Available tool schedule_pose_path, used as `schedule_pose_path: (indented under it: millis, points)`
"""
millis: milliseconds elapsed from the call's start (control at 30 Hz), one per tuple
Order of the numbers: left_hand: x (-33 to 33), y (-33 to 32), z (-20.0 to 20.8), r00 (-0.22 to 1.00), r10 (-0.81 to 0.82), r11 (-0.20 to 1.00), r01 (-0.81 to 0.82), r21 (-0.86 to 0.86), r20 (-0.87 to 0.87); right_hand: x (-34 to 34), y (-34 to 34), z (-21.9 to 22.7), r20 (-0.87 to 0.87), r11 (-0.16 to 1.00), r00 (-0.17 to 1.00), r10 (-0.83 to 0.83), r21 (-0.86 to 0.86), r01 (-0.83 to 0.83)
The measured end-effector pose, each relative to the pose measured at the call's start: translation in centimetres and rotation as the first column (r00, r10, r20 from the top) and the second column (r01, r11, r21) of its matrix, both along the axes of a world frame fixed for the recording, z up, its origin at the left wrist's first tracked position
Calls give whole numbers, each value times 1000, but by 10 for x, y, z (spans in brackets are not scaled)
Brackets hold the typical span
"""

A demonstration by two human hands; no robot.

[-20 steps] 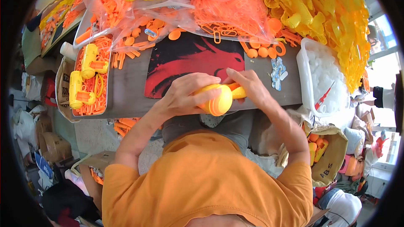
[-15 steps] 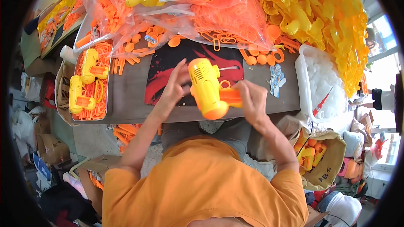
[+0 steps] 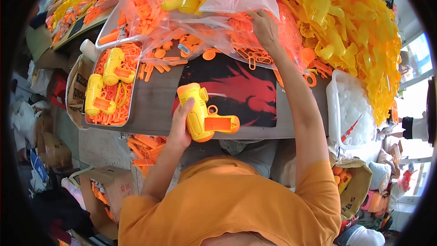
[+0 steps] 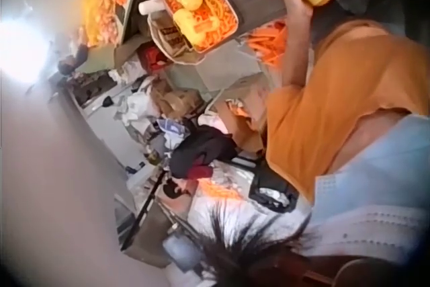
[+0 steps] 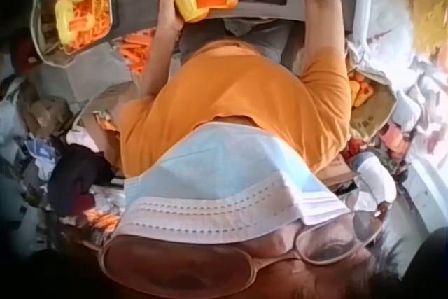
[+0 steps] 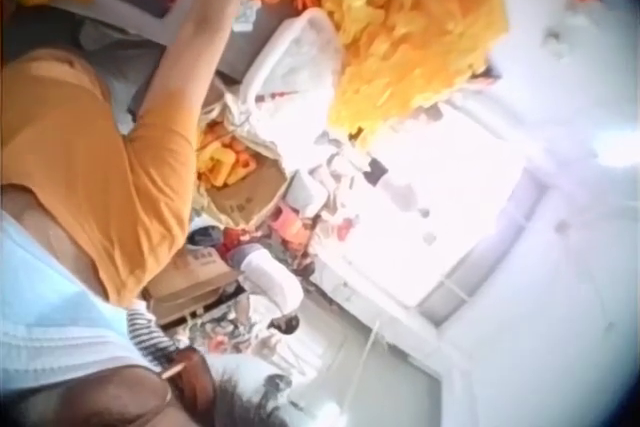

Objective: Assembling and applying stickers to plastic toy guns.

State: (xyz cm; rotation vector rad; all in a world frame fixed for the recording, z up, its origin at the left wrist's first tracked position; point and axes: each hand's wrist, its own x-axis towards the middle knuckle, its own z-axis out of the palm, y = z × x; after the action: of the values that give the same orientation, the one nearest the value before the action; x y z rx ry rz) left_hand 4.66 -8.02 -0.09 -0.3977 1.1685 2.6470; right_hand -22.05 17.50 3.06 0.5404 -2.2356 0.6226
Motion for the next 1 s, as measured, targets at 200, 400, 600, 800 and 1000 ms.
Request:
schedule_pose_path:
  millis: [200,400,600,800,1000]
  points:
    - [10,-12,-5,998,63,998,-63,-2,19,-25,8,-4,-188,796,972,-139,564,223]
    - [3,-15,-1,997,66,998,-66,4,-45,35,20,19,298,995,952,63,59,-85]
    - [-25,19,33,984,-6,1000,10,24,-177,150,19,4,165,144,380,910,-986,82]
    - [-35,56,51,958,-93,994,76,-74,-270,201,9,-5,1,-23,380,925,-998,60]
    - [-30,67,51,940,-144,981,94,-172,-310,218,13,-3,29,2,454,890,-998,61]
